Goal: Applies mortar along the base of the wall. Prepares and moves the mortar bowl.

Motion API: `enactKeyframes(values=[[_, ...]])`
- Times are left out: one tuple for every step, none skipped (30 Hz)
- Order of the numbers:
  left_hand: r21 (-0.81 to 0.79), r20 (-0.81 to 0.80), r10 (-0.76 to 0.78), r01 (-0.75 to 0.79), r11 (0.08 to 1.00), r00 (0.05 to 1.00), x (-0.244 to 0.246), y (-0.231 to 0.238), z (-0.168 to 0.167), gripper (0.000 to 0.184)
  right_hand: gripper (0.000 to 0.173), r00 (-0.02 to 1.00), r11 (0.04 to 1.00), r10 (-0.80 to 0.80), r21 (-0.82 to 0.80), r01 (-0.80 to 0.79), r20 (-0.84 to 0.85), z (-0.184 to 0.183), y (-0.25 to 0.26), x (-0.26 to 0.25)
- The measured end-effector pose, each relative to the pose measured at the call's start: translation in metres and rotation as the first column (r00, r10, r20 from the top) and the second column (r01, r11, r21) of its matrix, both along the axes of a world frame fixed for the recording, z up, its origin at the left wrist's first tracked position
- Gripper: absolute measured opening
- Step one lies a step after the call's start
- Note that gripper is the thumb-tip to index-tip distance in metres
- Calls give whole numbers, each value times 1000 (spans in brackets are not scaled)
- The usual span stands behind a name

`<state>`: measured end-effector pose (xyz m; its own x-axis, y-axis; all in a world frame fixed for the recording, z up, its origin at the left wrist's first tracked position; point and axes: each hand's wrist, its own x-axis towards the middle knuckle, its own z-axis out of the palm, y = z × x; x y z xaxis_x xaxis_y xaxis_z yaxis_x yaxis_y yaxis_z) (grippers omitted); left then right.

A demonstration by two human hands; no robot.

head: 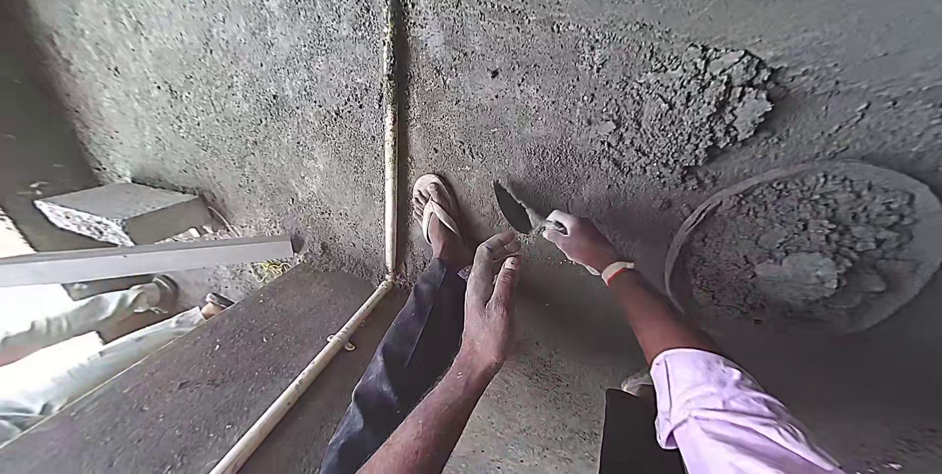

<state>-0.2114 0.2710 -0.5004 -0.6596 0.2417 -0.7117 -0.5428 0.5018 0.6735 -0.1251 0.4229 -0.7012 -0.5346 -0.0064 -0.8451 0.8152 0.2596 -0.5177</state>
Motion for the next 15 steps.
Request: enactKeyframes(values=[[-3,1,-10,10,1000,1000,5,1,-2,39,26,1000,1000,25,-10,-25,10,-6,4,0],[-9,7,-22,22,1000,1000,9,0,-3,39,29,1000,1000,-20,-24,20,-4,-10,14,5],[-23,16,-34,34,999,999,14,-1,-4,39,32,996,996,-85,-27,85,-10,-11,29,12],[-31,24,-47,48,998,999,19,-2,-6,39,34,989,989,-148,-8,148,-3,-11,51,20],[-39,37,-63,64,997,997,26,-3,-8,39,36,979,979,-203,36,202,8,-7,77,30],[-39,51,-77,79,996,996,32,-3,-9,39,38,969,965,-246,97,242,26,-1,104,39],[-38,51,-90,92,995,995,37,-2,-11,40,39,966,952,-257,178,248,33,4,128,46],[-38,39,-97,98,994,995,39,0,-13,40,40,969,939,-243,256,228,30,8,146,50],[-44,33,-101,103,994,994,43,3,-12,40,40,976,930,-215,311,197,24,14,155,54],[-45,35,-110,112,993,993,47,8,-9,40,41,981,923,-192,340,181,-1,23,156,61],[-37,32,-129,130,991,991,49,15,-7,41,42,982,916,-184,355,186,-37,29,150,67],[-25,28,-145,146,989,989,52,22,-4,41,43,979,915,-193,350,202,-63,33,134,76],[-5,22,-158,158,987,987,55,29,0,42,46,970,924,-238,295,244,-54,38,112,84],[19,9,-177,177,984,984,55,37,3,42,45,951,926,-310,221,305,-12,43,86,88],[46,-8,-200,201,979,980,53,45,5,43,41,896,894,-441,125,431,60,50,58,89]])
